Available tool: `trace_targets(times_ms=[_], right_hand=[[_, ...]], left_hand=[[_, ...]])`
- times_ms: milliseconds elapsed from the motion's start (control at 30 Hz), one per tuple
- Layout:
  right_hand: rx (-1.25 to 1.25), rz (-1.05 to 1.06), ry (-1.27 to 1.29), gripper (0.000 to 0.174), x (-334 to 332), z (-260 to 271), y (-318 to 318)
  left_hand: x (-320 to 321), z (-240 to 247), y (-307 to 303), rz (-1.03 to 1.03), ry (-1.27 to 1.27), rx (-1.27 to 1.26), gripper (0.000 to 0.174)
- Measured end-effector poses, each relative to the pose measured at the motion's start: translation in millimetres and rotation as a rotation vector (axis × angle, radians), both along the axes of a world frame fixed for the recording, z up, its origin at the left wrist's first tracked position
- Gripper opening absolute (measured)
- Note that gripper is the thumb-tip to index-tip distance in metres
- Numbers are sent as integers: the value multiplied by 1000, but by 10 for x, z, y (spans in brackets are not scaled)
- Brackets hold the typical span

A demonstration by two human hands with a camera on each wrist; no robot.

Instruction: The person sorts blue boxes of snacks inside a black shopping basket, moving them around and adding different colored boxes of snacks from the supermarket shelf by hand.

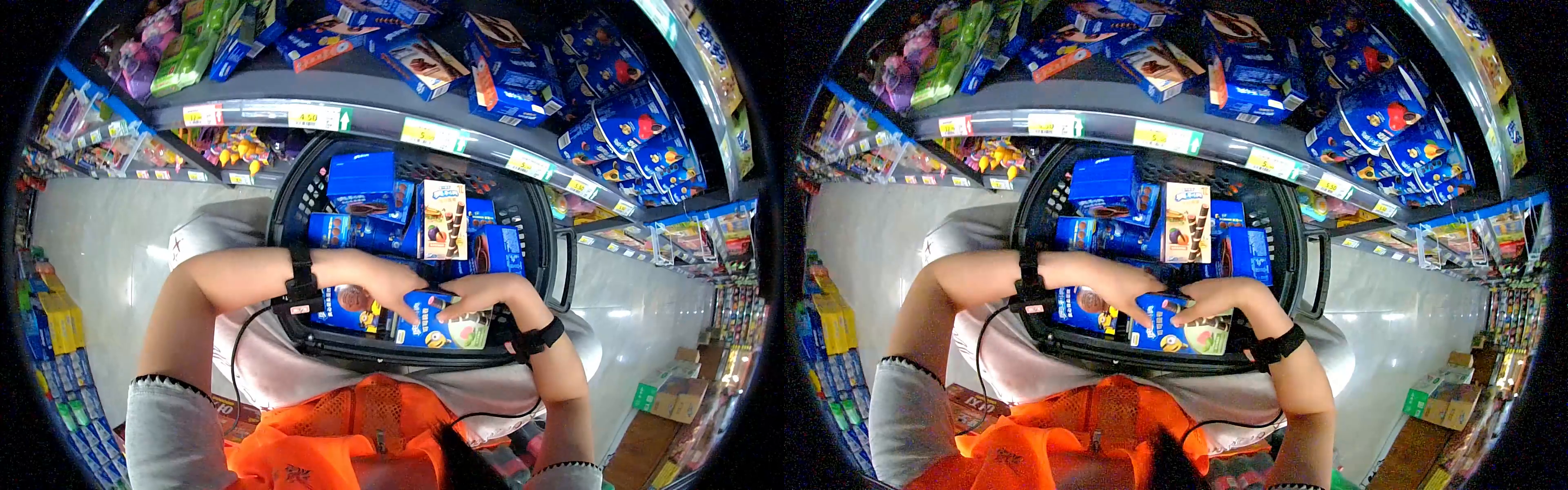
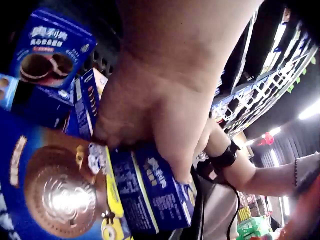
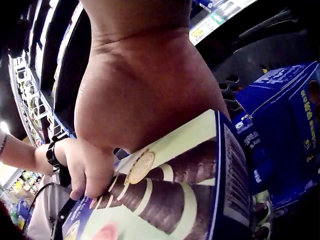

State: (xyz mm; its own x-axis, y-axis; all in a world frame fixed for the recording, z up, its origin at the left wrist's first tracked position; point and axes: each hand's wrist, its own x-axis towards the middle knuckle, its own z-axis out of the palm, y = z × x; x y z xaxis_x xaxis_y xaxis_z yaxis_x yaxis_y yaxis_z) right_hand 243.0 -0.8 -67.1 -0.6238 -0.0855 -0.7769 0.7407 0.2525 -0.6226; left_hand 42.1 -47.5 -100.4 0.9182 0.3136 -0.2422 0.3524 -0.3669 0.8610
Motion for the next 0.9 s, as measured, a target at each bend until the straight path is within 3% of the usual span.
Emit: trace_targets(times_ms=[67, 133, 200, 267, 333, 400, 433, 500, 533, 567, 700, 800, 867, 900], right_hand=[[36, -13, 2, 65, 69, -38, 5], [97, 18, -50, 66, -4, 152, -34], [161, 44, -100, 68, -17, 216, -28], [309, -95, 148, 70, 57, 186, 11], [416, -169, 271, 68, -30, 401, 75], [369, -303, 339, 70, -114, 424, 142], [393, -272, 323, 69, -179, 472, 163], [418, -238, 305, 68, -350, 595, 116], [428, -188, 291, 64, -421, 620, 80], [436, -138, 277, 61, -471, 630, 48], [392, -115, 265, 61, -468, 591, -104], [414, -99, 215, 61, -378, 691, -164], [398, -121, 230, 62, -258, 638, -157], [390, -166, 275, 63, -195, 579, -149]], left_hand=[[-20, 207, 100, -60, 109, 72, 56], [-163, 317, 220, 12, 87, 175, 56], [-380, 773, 388, 65, 261, 231, 53], [-607, 925, 563, 186, 433, 331, 47], [-804, 948, 680, 373, 656, 517, 44], [-945, 740, 735, 495, 652, 657, 42], [-944, 636, 788, 481, 731, 554, 53], [-957, 394, 748, 515, 697, 667, 62], [-967, 278, 736, 546, 663, 779, 73], [-933, 257, 758, 564, 701, 714, 90], [-983, 301, 723, 524, 666, 879, 87], [-982, 637, 693, 468, 580, 909, 77], [-985, 870, 575, 457, 487, 881, 75], [-949, 970, 487, 433, 471, 705, 77]])
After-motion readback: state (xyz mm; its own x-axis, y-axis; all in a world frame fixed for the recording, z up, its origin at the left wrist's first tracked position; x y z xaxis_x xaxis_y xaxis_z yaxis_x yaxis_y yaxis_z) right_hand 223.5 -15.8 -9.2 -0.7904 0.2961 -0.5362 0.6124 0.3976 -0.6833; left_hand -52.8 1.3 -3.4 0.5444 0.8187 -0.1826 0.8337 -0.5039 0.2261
